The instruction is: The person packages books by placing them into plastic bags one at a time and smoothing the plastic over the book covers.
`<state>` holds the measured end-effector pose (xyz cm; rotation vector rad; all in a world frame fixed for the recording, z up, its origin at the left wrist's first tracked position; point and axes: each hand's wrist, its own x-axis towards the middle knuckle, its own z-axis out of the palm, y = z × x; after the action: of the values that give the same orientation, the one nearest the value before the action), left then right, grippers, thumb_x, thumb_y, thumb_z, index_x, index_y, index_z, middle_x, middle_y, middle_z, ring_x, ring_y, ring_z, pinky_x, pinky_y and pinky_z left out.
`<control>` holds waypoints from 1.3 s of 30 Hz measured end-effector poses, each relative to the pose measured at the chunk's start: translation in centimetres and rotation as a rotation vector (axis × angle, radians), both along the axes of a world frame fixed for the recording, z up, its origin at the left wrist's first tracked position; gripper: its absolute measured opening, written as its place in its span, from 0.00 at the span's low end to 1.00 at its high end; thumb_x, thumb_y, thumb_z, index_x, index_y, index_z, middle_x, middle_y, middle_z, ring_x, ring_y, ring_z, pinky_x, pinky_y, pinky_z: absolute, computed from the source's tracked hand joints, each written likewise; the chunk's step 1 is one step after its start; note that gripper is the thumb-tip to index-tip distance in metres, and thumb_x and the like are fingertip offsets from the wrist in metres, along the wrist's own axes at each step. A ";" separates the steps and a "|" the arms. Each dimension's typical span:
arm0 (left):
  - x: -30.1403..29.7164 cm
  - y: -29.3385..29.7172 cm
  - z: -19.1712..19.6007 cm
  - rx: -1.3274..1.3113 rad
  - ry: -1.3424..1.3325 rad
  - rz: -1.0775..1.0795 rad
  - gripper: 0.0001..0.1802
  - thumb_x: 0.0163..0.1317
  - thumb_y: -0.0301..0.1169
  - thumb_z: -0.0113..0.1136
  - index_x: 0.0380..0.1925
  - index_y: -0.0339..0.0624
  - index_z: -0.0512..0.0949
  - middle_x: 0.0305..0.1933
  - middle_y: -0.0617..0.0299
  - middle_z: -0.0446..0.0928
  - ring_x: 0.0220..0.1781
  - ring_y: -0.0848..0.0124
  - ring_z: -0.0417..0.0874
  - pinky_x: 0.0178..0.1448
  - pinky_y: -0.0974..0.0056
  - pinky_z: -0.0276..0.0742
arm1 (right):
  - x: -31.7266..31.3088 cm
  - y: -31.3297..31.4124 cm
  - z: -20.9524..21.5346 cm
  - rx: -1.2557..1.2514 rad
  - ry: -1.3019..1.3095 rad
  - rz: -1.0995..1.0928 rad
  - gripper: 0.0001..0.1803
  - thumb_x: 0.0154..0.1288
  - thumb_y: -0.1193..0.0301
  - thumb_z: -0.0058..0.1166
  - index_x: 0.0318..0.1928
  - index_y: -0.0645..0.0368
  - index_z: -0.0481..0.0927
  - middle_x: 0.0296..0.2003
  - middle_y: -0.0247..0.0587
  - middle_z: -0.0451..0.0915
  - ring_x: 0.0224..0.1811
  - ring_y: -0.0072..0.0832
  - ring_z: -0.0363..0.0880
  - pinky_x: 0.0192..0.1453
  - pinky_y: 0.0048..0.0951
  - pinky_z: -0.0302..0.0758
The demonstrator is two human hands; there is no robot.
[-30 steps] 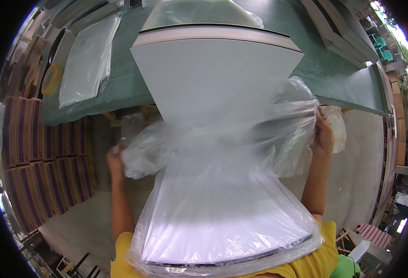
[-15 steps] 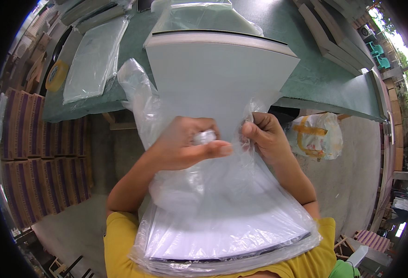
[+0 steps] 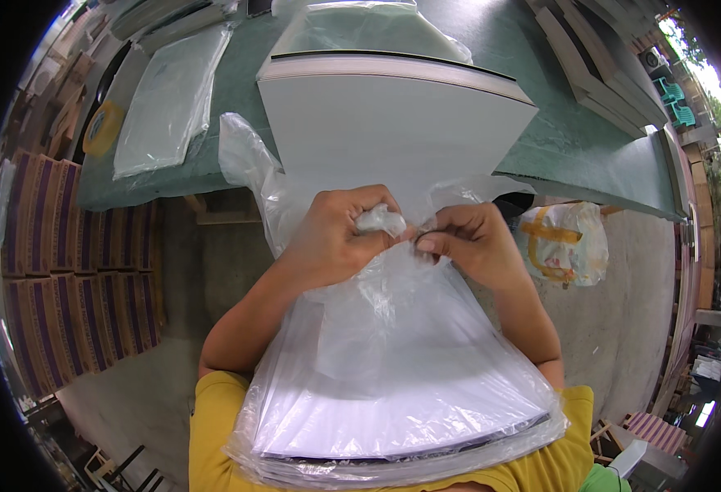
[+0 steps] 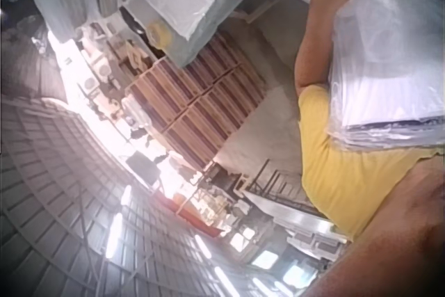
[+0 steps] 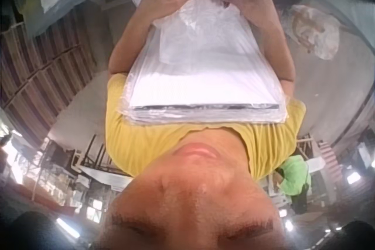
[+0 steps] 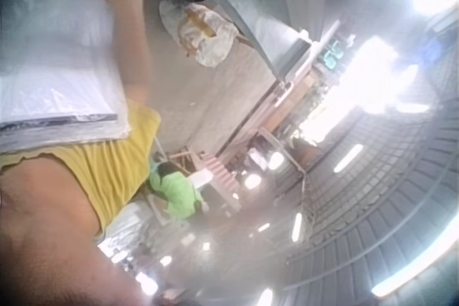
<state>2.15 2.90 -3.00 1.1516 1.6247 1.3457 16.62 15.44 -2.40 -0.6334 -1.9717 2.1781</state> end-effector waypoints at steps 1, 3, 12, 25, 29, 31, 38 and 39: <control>0.0 0.1 0.1 0.010 0.029 0.027 0.08 0.48 0.28 0.62 0.22 0.35 0.73 0.20 0.65 0.73 0.24 0.81 0.69 0.28 0.75 0.64 | 0.1 0.4 0.2 0.024 -0.010 0.015 0.09 0.51 0.73 0.59 0.22 0.66 0.75 0.19 0.36 0.76 0.20 0.16 0.70 0.24 0.16 0.67; -0.3 -0.1 0.5 -0.003 0.032 0.048 0.10 0.48 0.29 0.63 0.22 0.35 0.73 0.20 0.65 0.73 0.25 0.81 0.70 0.29 0.75 0.65 | 0.5 1.1 0.5 0.072 -0.030 0.045 0.09 0.51 0.73 0.59 0.23 0.66 0.76 0.19 0.36 0.75 0.20 0.16 0.70 0.24 0.16 0.67; 0.2 -0.3 0.0 0.017 0.013 -0.063 0.07 0.48 0.28 0.61 0.24 0.35 0.75 0.20 0.64 0.72 0.23 0.80 0.69 0.28 0.74 0.65 | -1.0 0.2 -1.4 -0.552 0.308 0.003 0.14 0.57 0.66 0.54 0.20 0.61 0.73 0.19 0.34 0.74 0.19 0.18 0.69 0.23 0.19 0.66; 0.6 -3.4 -1.0 0.032 0.385 -0.360 0.17 0.46 0.26 0.62 0.37 0.37 0.69 0.36 0.49 0.73 0.38 0.56 0.76 0.39 0.61 0.72 | -3.6 -2.4 4.2 0.515 0.622 -0.202 0.17 0.43 0.66 0.64 0.32 0.62 0.74 0.34 0.42 0.74 0.34 0.29 0.72 0.39 0.26 0.68; 0.1 -2.2 3.0 0.306 0.086 -0.053 0.09 0.50 0.27 0.58 0.30 0.36 0.71 0.26 0.51 0.74 0.33 0.61 0.75 0.35 0.64 0.69 | -1.8 -0.7 3.0 0.774 0.349 0.036 0.26 0.47 0.58 0.60 0.43 0.64 0.73 0.43 0.47 0.72 0.38 0.34 0.74 0.44 0.32 0.69; 0.4 -1.1 2.4 0.345 0.027 -0.100 0.08 0.52 0.28 0.57 0.28 0.35 0.71 0.23 0.52 0.73 0.29 0.65 0.73 0.34 0.65 0.67 | 0.8 2.8 0.3 0.736 -0.174 -0.057 0.26 0.47 0.58 0.59 0.41 0.64 0.74 0.39 0.47 0.75 0.37 0.34 0.75 0.43 0.34 0.70; -0.5 -1.3 4.4 0.366 -0.329 -0.253 0.11 0.55 0.34 0.56 0.29 0.36 0.73 0.26 0.62 0.74 0.31 0.74 0.70 0.38 0.68 0.66 | 2.0 1.5 -0.6 1.353 -0.562 0.876 0.26 0.49 0.56 0.56 0.41 0.64 0.73 0.40 0.49 0.75 0.41 0.40 0.72 0.45 0.37 0.69; -0.6 -2.0 4.7 0.322 -0.330 -0.425 0.11 0.54 0.34 0.57 0.30 0.36 0.74 0.27 0.63 0.75 0.32 0.74 0.71 0.38 0.68 0.67 | 1.4 2.0 0.4 1.355 -0.545 0.840 0.26 0.49 0.56 0.55 0.41 0.64 0.73 0.40 0.49 0.75 0.42 0.40 0.72 0.46 0.38 0.69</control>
<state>1.56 0.91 1.71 1.2893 0.8893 1.4465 18.04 17.47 -1.96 -0.1132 -3.6487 0.2381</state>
